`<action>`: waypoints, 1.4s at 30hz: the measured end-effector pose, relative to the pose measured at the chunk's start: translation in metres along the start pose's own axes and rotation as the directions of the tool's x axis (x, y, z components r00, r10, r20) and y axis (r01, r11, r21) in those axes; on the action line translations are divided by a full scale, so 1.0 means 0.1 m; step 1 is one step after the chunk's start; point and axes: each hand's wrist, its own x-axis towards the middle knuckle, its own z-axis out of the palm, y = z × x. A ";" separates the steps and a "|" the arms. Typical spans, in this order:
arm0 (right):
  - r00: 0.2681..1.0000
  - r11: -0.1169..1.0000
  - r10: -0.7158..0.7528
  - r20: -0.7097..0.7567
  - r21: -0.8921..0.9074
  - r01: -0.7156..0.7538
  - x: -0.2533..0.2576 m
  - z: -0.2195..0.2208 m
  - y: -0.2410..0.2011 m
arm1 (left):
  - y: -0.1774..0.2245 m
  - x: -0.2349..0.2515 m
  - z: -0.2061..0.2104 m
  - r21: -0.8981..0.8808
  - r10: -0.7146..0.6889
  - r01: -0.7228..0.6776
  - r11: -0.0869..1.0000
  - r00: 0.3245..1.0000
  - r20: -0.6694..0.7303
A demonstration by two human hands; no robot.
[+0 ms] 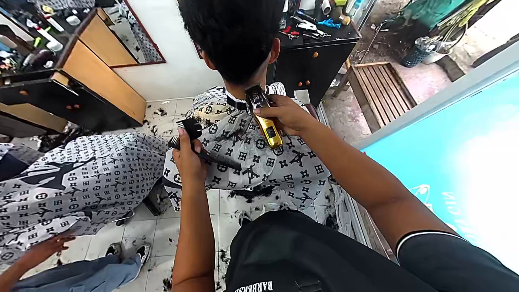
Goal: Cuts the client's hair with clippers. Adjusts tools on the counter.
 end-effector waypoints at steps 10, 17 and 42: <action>0.993 0.990 -0.109 -0.040 -0.089 0.105 0.06 0.10 0.03 | -0.16 0.02 -0.05 -0.066 0.053 -0.048 0.997 0.996 0.072; 0.988 0.986 -0.147 -0.045 -0.080 0.143 0.07 0.11 0.08 | -0.21 0.02 -0.11 -0.074 0.096 -0.088 0.993 0.989 0.115; 0.978 0.976 -0.201 0.049 -0.080 0.204 0.08 -0.13 0.02 | -0.21 0.02 -0.09 -0.068 0.096 -0.090 0.994 0.992 0.086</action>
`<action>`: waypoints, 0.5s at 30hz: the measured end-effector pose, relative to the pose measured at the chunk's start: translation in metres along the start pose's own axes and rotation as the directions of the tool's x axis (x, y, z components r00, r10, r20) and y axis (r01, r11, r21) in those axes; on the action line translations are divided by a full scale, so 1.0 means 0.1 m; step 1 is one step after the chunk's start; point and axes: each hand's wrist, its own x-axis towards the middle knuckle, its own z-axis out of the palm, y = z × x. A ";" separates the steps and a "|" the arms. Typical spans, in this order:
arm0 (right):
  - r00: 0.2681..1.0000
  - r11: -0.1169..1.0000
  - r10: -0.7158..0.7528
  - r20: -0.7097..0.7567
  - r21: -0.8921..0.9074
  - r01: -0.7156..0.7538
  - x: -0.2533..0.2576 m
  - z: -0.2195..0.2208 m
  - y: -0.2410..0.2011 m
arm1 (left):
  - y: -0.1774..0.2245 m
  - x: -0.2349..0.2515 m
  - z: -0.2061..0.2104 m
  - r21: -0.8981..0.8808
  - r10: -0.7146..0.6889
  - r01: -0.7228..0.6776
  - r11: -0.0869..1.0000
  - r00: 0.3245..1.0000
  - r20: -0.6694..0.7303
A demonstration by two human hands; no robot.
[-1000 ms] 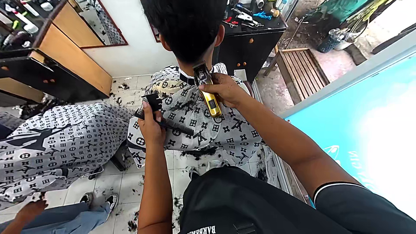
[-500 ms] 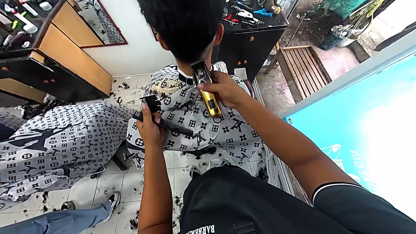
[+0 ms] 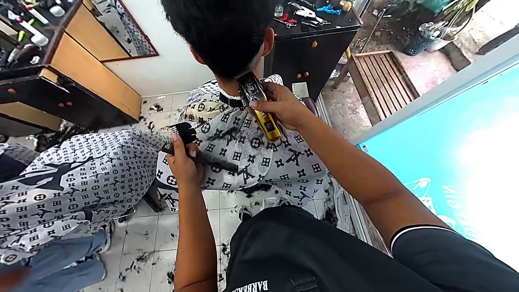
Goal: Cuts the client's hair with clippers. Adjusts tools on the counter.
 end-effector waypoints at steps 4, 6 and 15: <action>0.997 0.997 0.071 0.013 0.013 -0.072 -0.01 -0.03 -0.05 | -0.01 -0.01 -0.01 -0.001 0.002 -0.002 1.000 1.000 -0.009; 0.998 0.996 0.062 0.027 0.063 -0.063 0.01 -0.06 -0.02 | 0.00 -0.01 0.00 0.000 0.001 -0.001 1.000 1.000 -0.014; 0.972 0.956 0.208 0.113 0.187 -0.226 -0.22 -0.16 0.13 | 0.01 -0.03 0.02 0.020 -0.004 0.005 1.000 0.998 -0.055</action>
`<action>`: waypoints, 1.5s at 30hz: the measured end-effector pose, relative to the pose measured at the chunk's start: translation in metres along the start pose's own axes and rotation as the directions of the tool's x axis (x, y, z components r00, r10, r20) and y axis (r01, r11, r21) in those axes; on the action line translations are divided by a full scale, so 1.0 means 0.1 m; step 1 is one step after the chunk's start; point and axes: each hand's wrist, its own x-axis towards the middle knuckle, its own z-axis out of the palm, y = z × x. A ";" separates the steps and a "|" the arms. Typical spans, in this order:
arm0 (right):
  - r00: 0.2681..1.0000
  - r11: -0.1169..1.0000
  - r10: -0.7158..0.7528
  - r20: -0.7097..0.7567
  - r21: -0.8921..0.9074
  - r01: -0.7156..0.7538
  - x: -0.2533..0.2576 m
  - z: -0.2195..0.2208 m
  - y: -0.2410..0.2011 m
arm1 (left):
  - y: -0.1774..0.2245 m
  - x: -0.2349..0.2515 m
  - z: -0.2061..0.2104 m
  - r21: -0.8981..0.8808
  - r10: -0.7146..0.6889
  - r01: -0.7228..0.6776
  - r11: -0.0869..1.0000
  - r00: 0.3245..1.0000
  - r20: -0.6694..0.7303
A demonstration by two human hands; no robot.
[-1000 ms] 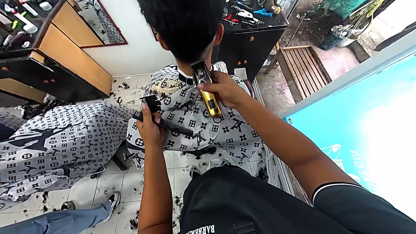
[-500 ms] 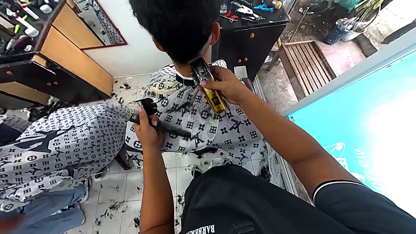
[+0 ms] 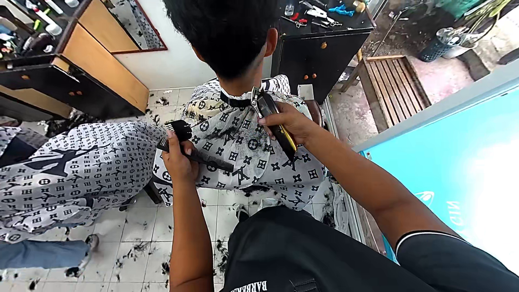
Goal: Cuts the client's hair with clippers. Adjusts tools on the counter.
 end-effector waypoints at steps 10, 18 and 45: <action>0.996 0.972 -0.087 -0.011 -0.219 0.082 0.15 -0.08 -0.19 | -0.03 -0.01 0.04 0.014 0.081 -0.080 0.997 0.995 -0.057; 0.985 0.993 0.068 0.156 -0.104 -0.052 0.02 -0.09 -0.04 | -0.05 -0.02 0.03 0.011 0.109 -0.108 0.994 0.988 -0.109; 0.997 0.998 -0.063 0.040 0.019 0.062 0.22 0.15 -0.11 | -0.05 -0.03 0.04 -0.001 0.124 -0.125 0.992 0.984 -0.129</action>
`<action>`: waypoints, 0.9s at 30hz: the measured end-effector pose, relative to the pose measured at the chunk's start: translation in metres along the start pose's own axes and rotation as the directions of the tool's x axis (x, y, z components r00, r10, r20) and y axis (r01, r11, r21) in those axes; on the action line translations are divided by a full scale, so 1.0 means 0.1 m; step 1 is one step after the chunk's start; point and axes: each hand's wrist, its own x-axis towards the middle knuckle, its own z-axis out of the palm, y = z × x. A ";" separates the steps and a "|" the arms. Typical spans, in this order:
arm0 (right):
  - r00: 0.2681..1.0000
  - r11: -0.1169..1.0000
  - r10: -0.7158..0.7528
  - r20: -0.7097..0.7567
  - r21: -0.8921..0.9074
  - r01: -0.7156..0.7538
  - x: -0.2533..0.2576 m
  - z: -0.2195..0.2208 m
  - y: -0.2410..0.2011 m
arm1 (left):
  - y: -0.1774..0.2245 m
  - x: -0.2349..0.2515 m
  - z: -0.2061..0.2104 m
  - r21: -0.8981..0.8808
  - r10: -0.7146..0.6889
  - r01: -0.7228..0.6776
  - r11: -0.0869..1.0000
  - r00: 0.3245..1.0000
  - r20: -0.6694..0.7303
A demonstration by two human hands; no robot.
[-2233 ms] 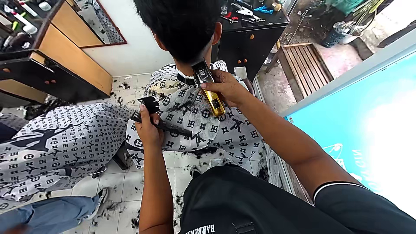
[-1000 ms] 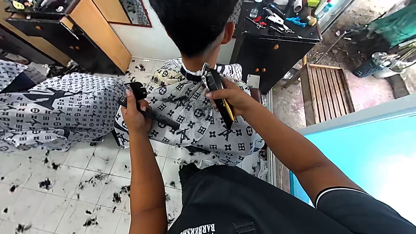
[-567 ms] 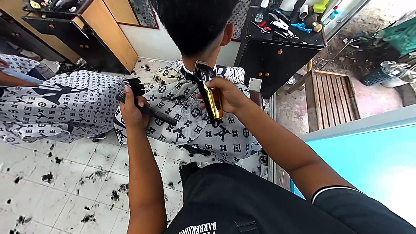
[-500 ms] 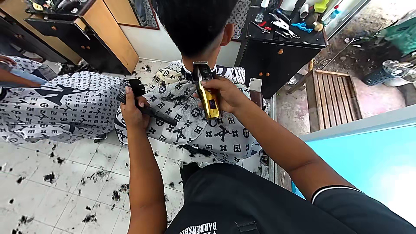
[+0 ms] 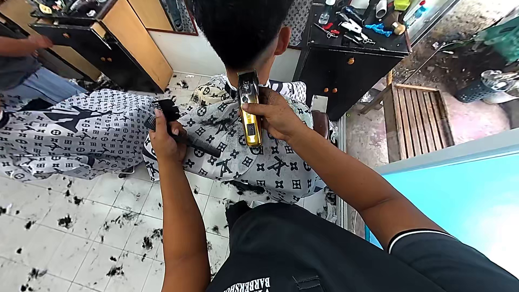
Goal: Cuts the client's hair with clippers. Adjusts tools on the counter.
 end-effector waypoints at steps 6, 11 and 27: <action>0.998 0.998 -0.063 0.023 -0.004 0.063 0.03 -0.04 0.03 | -0.01 0.00 -0.01 0.000 0.003 -0.003 1.000 1.000 -0.007; 0.998 0.998 -0.063 0.031 -0.020 0.063 0.02 -0.11 0.03 | 0.00 0.00 -0.01 0.011 0.011 -0.011 1.000 0.999 0.032; 0.984 0.991 -0.005 0.176 0.131 -0.018 -0.01 -0.48 -0.07 | -0.02 0.01 -0.03 0.011 -0.006 0.006 1.000 1.000 0.030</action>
